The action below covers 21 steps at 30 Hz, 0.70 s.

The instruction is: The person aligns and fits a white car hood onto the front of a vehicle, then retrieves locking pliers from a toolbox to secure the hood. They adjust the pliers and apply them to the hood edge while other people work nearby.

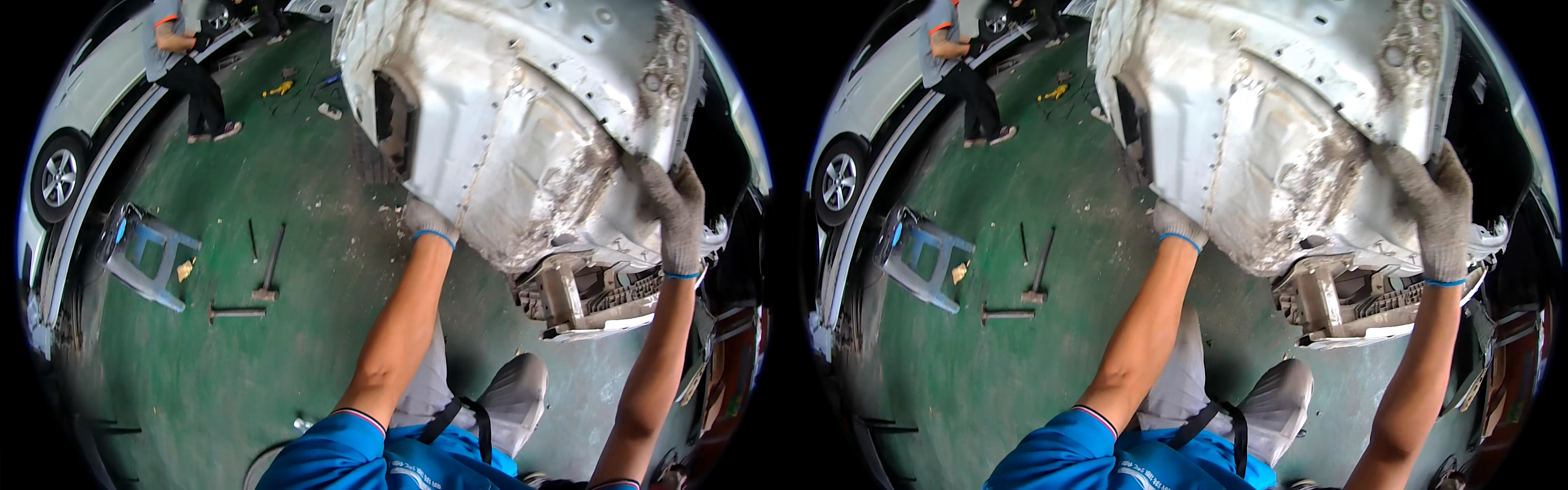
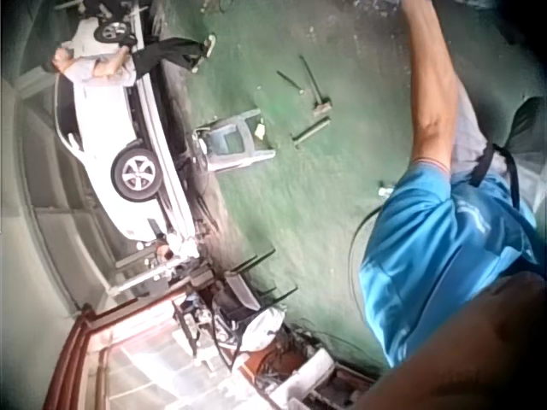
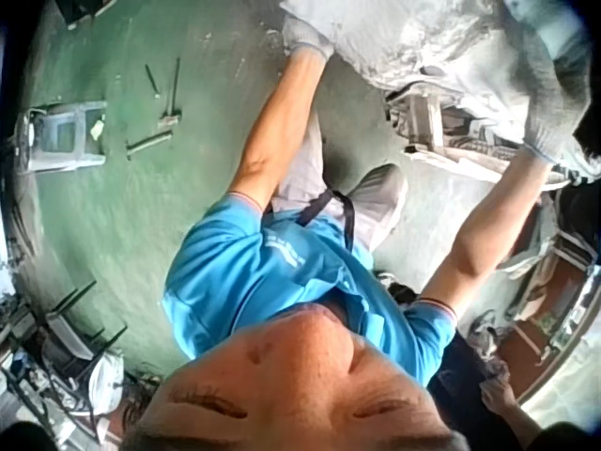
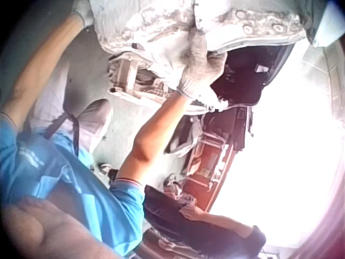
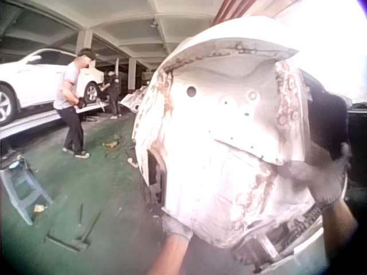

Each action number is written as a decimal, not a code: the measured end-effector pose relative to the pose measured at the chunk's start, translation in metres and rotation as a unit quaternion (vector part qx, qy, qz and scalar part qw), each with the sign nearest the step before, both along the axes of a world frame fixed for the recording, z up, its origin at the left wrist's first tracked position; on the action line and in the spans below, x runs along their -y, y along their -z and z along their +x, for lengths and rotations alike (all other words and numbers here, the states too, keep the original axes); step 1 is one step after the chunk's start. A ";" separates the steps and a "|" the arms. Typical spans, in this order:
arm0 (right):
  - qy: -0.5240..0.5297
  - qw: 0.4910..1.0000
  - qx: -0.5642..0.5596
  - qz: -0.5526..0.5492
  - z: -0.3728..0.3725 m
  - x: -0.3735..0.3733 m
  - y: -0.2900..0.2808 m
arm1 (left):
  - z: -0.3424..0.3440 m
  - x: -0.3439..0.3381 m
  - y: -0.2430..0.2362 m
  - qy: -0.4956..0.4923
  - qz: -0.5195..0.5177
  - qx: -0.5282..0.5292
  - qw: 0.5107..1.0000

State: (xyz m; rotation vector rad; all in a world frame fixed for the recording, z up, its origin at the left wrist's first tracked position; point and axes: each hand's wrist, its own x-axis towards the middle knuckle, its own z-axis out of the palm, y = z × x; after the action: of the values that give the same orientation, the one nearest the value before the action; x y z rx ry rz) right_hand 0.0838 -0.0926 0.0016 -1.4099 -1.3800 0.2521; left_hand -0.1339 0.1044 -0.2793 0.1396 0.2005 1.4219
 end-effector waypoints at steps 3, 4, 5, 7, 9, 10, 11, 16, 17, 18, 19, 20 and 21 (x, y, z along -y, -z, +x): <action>0.025 0.998 0.057 -0.013 0.018 -0.003 0.003 | -0.001 -0.007 0.004 -0.013 -0.026 -0.019 0.999; 0.026 0.998 0.050 -0.020 0.023 -0.005 0.006 | -0.004 -0.004 0.011 -0.019 -0.040 -0.027 0.999; 0.031 0.998 0.048 -0.016 0.030 -0.007 0.004 | -0.002 -0.001 0.009 -0.020 -0.039 -0.008 0.999; 0.044 0.996 0.071 -0.012 0.036 -0.005 0.008 | 0.002 0.005 0.007 -0.024 -0.037 0.029 0.999; 0.046 0.997 0.068 -0.004 0.040 -0.008 0.008 | -0.002 0.005 0.006 -0.034 -0.030 0.020 0.999; 0.027 0.998 0.065 -0.004 0.039 -0.007 0.007 | -0.004 0.003 0.005 -0.040 -0.030 0.018 0.999; 0.027 0.997 0.067 -0.002 0.037 -0.006 0.004 | -0.005 0.003 0.006 -0.046 -0.033 0.016 0.998; 0.027 0.996 0.087 0.014 0.048 -0.011 0.011 | -0.013 0.012 0.005 -0.029 -0.032 0.023 0.999; 0.029 0.996 0.088 0.018 0.050 -0.010 0.011 | -0.015 0.014 0.002 -0.021 -0.028 0.022 0.999; 0.034 0.994 0.103 0.015 0.051 -0.005 0.009 | -0.012 0.015 0.000 -0.004 -0.024 0.027 0.999; 0.045 0.991 0.125 0.023 0.058 -0.002 0.006 | -0.009 0.016 -0.002 0.015 -0.005 0.058 0.998; 0.053 0.988 0.142 0.032 0.067 0.000 0.005 | -0.007 0.016 -0.006 0.032 0.018 0.086 0.996; 0.051 0.984 0.163 0.050 0.064 -0.002 0.006 | -0.009 0.016 -0.005 0.042 0.038 0.116 0.992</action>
State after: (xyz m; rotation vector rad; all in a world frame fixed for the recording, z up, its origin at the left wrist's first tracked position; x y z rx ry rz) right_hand 0.1483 -0.0907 -0.0046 -1.4775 -1.5548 -0.1182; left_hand -0.1425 0.0884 -0.2742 0.0434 -0.0515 1.3502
